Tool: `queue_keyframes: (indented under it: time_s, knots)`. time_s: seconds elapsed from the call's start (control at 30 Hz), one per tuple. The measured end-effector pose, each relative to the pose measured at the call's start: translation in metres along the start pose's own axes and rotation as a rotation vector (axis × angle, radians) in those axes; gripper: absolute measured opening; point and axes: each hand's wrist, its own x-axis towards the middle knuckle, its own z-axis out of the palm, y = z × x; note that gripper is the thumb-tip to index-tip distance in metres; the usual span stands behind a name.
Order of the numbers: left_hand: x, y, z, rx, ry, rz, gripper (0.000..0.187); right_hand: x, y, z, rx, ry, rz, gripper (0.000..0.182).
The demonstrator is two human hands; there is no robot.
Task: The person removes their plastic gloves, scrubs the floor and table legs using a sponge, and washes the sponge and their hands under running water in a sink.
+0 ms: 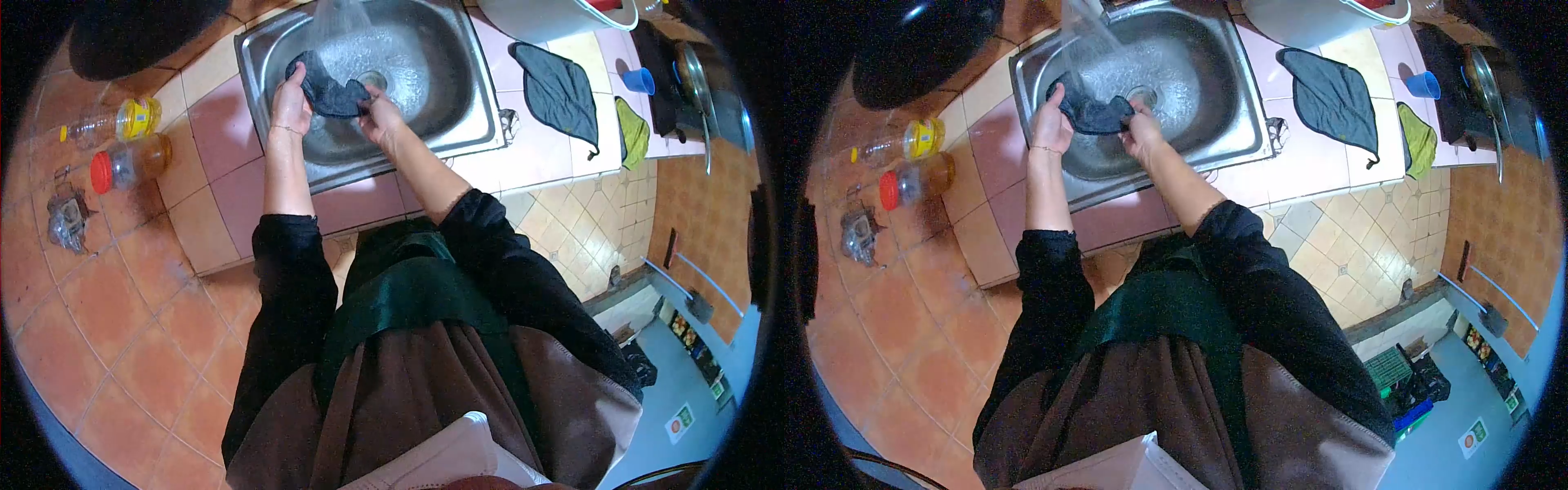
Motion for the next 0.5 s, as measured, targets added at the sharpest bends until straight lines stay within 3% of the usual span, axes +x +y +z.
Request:
queue_keyframes:
  time_s: [0.33,0.4,0.5]
  knots:
    - [-0.004,0.007,0.010,-0.116,-0.167,-0.103,0.038,-0.005,0.003,-0.016,-0.074,0.068,-0.017,0.053]
    - [-0.003,0.007,0.009,-0.141,-0.209,-0.106,0.041,-0.003,0.011,-0.024,-0.364,0.032,0.082,0.059]
    - [0.000,0.007,0.007,-0.145,-0.222,-0.117,0.043,-0.008,0.022,-0.024,-0.168,0.015,0.163,0.069]
